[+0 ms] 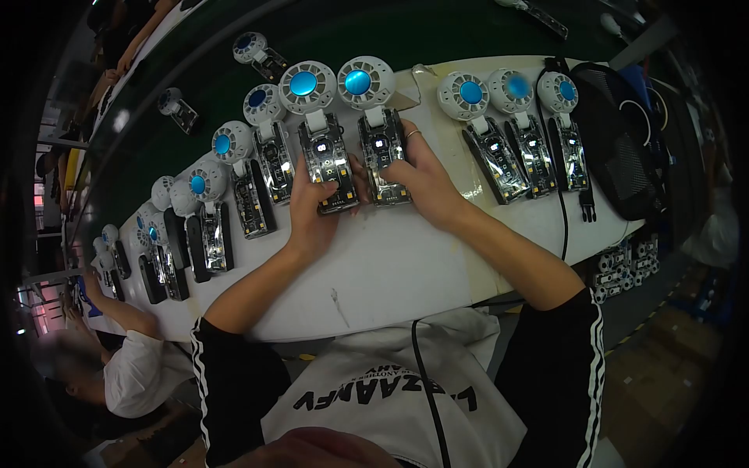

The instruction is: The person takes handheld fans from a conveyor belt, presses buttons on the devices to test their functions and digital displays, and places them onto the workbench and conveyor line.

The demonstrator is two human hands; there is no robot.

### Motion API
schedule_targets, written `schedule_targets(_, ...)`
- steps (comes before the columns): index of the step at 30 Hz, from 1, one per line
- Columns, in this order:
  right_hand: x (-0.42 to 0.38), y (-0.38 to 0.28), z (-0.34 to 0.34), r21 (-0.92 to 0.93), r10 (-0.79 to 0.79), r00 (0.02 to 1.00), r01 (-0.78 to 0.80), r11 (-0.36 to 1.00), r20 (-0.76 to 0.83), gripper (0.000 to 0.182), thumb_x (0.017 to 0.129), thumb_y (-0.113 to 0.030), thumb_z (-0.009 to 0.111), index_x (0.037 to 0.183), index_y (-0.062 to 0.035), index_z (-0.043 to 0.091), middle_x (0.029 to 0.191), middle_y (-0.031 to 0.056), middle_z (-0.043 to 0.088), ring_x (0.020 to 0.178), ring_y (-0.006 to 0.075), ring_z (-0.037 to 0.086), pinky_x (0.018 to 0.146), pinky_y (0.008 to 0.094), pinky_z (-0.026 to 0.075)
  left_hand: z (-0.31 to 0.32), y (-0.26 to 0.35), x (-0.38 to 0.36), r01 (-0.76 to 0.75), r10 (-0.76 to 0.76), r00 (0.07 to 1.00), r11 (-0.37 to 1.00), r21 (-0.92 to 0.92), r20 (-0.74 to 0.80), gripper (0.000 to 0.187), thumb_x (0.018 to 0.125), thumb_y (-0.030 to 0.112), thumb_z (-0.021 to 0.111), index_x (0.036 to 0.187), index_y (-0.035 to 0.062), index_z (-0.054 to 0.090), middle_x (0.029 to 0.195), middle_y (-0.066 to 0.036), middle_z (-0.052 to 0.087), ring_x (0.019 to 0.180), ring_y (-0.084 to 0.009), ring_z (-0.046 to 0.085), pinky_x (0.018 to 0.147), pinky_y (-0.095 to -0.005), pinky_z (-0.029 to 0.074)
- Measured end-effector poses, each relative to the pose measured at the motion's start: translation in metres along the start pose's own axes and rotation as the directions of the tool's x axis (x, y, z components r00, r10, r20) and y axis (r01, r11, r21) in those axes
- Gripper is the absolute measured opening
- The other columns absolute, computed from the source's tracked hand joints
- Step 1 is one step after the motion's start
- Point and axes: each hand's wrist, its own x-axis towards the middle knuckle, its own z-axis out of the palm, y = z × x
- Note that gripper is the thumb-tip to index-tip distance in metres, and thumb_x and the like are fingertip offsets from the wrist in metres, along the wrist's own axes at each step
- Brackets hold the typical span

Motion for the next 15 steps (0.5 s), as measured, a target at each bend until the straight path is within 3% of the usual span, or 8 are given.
schedule_targets(7, -0.0001, -0.0011, -0.0010, 0.065, 0.009, 1.000, -0.011, 0.998, 0.024, 0.069, 0.067, -0.001, 0.044, 0.133, -0.0040, 0.024, 0.104, 0.0137, 0.056, 0.085, 0.0216, 0.059, 0.073, 0.0349, 0.051, -0.0031, -0.0024, 0.0010, -0.001, 0.001, 1.000, 1.000, 0.010, 0.011, 0.046, 0.073, 0.013, 0.047, 0.116, 0.0062, 0.032, 0.098, -0.016, 0.053, 0.076, -0.0248, 0.060, 0.050, -0.0299, 0.046)
schedule_targets(15, -0.0020, -0.0004, 0.0003, 0.008, -0.036, 0.999, 0.036, 0.999, 0.025, 0.071, 0.063, 0.001, 0.044, 0.132, -0.0055, 0.026, 0.104, 0.0130, 0.056, 0.089, 0.0210, 0.059, 0.076, 0.0339, 0.051, -0.0030, -0.0039, -0.0002, -0.074, 0.073, 0.997, 0.992, 0.105, 0.014, 0.053, 0.073, 0.011, 0.045, 0.124, 0.0091, 0.029, 0.099, -0.013, 0.056, 0.077, -0.0215, 0.060, 0.053, -0.0280, 0.046)
